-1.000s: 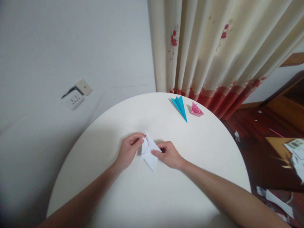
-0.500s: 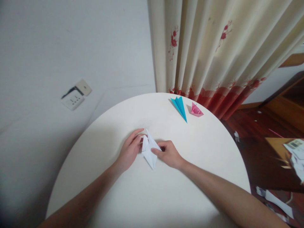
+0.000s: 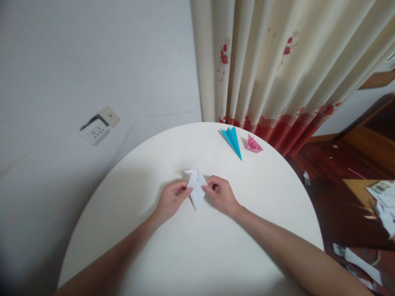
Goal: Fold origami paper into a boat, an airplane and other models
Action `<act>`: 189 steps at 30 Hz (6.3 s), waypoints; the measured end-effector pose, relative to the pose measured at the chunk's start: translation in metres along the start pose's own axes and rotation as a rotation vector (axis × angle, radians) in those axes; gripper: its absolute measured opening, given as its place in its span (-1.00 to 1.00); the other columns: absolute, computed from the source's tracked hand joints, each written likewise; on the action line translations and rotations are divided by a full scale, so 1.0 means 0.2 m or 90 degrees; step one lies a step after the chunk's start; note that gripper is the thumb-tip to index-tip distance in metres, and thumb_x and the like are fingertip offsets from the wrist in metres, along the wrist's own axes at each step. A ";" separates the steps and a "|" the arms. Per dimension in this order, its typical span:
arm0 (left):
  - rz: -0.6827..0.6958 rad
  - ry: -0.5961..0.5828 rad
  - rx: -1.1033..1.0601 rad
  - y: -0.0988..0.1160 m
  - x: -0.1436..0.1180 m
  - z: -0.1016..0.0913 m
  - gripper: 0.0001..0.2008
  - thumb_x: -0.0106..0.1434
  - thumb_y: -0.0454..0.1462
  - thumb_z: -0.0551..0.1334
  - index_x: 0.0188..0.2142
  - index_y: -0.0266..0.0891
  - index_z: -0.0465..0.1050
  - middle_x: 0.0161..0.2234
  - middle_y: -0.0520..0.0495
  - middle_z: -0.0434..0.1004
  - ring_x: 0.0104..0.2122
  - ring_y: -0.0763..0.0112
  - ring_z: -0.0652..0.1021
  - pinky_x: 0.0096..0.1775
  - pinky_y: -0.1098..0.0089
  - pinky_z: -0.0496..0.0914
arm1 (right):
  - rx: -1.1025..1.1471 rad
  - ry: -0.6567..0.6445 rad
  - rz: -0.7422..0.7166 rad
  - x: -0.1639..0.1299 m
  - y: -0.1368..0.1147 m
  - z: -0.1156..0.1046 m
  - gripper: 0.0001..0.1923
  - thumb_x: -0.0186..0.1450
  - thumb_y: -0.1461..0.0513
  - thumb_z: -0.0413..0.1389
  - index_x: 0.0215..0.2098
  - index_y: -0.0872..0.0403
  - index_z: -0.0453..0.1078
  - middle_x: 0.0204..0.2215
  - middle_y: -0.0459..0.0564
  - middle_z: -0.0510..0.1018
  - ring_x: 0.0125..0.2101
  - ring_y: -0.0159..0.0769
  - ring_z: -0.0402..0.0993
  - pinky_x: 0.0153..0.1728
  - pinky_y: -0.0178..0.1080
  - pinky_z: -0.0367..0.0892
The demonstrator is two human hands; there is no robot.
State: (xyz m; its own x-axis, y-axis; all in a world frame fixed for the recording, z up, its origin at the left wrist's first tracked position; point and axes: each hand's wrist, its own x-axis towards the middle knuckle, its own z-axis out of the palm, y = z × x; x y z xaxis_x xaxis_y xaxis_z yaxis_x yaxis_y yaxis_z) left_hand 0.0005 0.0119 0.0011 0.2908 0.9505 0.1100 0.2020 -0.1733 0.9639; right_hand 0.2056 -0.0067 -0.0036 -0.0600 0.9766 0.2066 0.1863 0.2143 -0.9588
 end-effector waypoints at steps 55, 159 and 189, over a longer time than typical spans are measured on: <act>0.059 0.029 0.006 0.04 -0.04 0.04 -0.35 0.10 -0.42 0.31 0.22 -0.17 0.33 -0.07 -0.09 0.60 -0.11 0.33 0.56 -0.08 0.36 0.38 | 0.061 0.047 -0.098 0.04 -0.02 -0.08 -0.84 0.26 0.10 0.31 -0.36 0.01 0.62 -0.40 -0.02 0.53 -0.37 -0.25 0.40 -0.33 -0.20 0.29; 0.112 0.143 0.226 -0.08 0.04 -0.02 -0.59 0.30 -0.37 0.14 0.13 -0.24 0.43 0.18 -0.21 0.48 0.21 0.19 0.45 0.24 0.09 0.30 | -0.521 0.269 -0.110 0.70 -0.31 -0.55 -0.63 0.35 0.38 -0.09 -0.07 0.22 0.53 -0.10 0.21 0.61 -0.10 -0.06 0.53 -0.02 -0.09 0.38; 0.257 -0.096 0.741 -0.04 -0.08 0.27 -0.44 0.45 -0.18 -0.03 0.38 -0.30 0.15 0.38 -0.29 0.16 0.38 0.02 0.18 0.31 -0.14 0.12 | -0.608 -0.103 -0.068 -0.19 -0.03 -0.09 -0.44 0.48 0.11 -0.08 0.38 0.13 0.12 0.42 0.25 0.09 0.42 0.02 -0.09 0.35 0.18 -0.13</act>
State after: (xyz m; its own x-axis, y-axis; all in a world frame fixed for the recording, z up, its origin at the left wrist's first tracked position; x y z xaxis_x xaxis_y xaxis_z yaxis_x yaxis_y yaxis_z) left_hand 0.0449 -0.0157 -0.0206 0.6141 0.7500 0.2457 0.7604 -0.6456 0.0703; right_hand 0.2242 -0.0446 -0.0025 -0.2431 0.9521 0.1857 0.8845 0.2962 -0.3604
